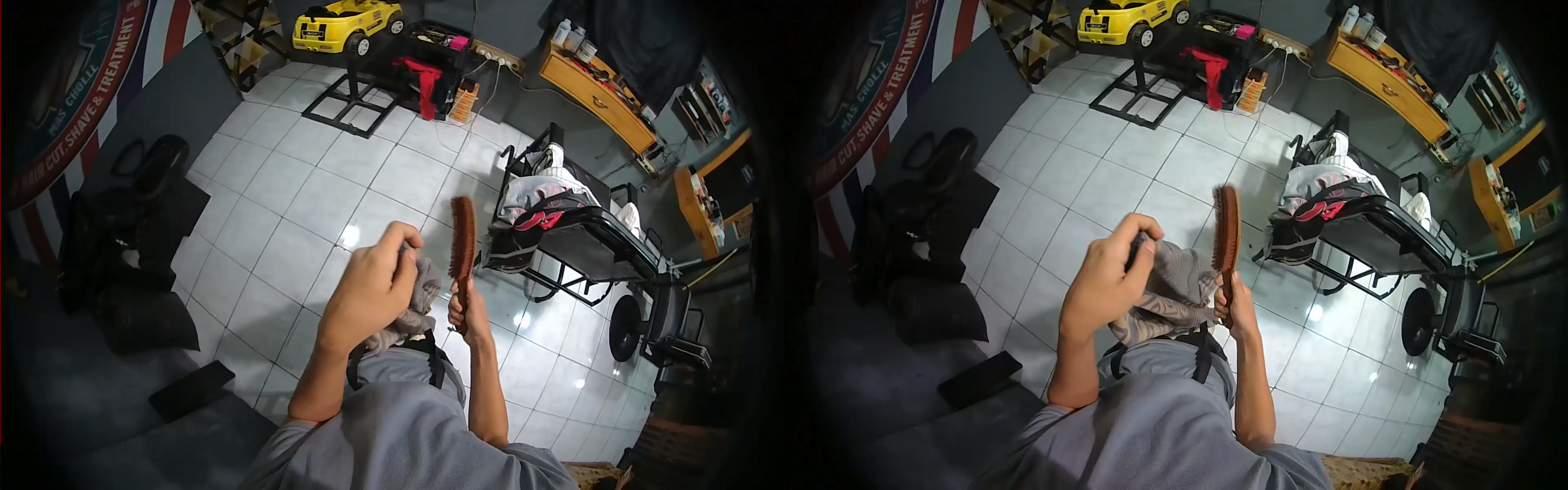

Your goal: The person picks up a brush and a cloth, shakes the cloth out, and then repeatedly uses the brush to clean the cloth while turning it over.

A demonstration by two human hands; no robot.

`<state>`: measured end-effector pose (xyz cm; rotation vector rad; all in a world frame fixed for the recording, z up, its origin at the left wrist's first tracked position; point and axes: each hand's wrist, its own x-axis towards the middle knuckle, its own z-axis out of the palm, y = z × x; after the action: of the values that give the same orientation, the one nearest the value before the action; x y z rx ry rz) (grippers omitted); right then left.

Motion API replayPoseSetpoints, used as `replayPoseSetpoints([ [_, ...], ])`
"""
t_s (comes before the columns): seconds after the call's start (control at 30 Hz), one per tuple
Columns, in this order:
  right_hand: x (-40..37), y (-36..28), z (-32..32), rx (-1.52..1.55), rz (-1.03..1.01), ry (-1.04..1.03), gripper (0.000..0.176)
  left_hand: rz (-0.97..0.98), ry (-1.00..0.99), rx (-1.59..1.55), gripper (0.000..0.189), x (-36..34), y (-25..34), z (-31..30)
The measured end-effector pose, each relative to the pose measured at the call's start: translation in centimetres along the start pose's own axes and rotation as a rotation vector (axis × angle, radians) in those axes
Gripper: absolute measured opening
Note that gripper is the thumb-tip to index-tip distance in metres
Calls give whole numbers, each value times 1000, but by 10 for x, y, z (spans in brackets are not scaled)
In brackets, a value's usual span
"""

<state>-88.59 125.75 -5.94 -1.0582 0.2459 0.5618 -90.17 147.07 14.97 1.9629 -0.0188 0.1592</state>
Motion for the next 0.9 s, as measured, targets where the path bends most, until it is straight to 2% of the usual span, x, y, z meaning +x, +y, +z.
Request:
replayPoseSetpoints([
  [0.07,-18,-28,21,77,-101,-200,44,77,-118,-11,8,3,1,4],
  [0.13,-23,-36,28,-52,-87,-424,45,219,-163,-34,8,3,-1,9],
  [0.17,-25,-42,34,-263,-53,-473,44,325,-146,-50,8,5,-6,13],
  [0.2,-23,-41,38,-300,68,-521,43,431,-128,-65,8,5,-8,14],
  [0.27,5,-3,5,-596,184,-552,46,362,-85,-70,8,4,2,3],
  [0.33,28,47,-31,-1108,162,-366,47,290,-37,-76,8,2,10,-12],
  [0.4,42,115,-84,-1395,108,-158,41,320,-14,-40,8,0,7,-22],
  [0.5,23,142,-99,-1597,359,110,46,315,-62,-21,9,-3,1,-33],
  [0.6,21,167,-134,-1461,365,353,48,267,-77,-42,9,-6,1,-34],
  [0.63,22,152,-133,-1287,470,341,51,279,-95,-34,9,-5,1,-35],
  [0.67,22,144,-130,-1105,311,311,51,287,-114,-26,10,-4,2,-35],
  [0.7,20,132,-130,-586,328,312,46,297,-137,-20,10,-4,3,-33],
  [0.73,15,101,-108,-290,338,277,42,305,-184,-19,11,-3,2,-32],
  [0.8,8,50,-73,-40,269,180,39,327,-280,-15,13,-1,0,-27],
  [0.87,-6,9,-33,201,62,97,43,337,-317,-37,15,-3,-1,-18],
  [0.9,-12,0,-27,267,48,-41,43,362,-349,-36,16,-3,-5,-15],
])
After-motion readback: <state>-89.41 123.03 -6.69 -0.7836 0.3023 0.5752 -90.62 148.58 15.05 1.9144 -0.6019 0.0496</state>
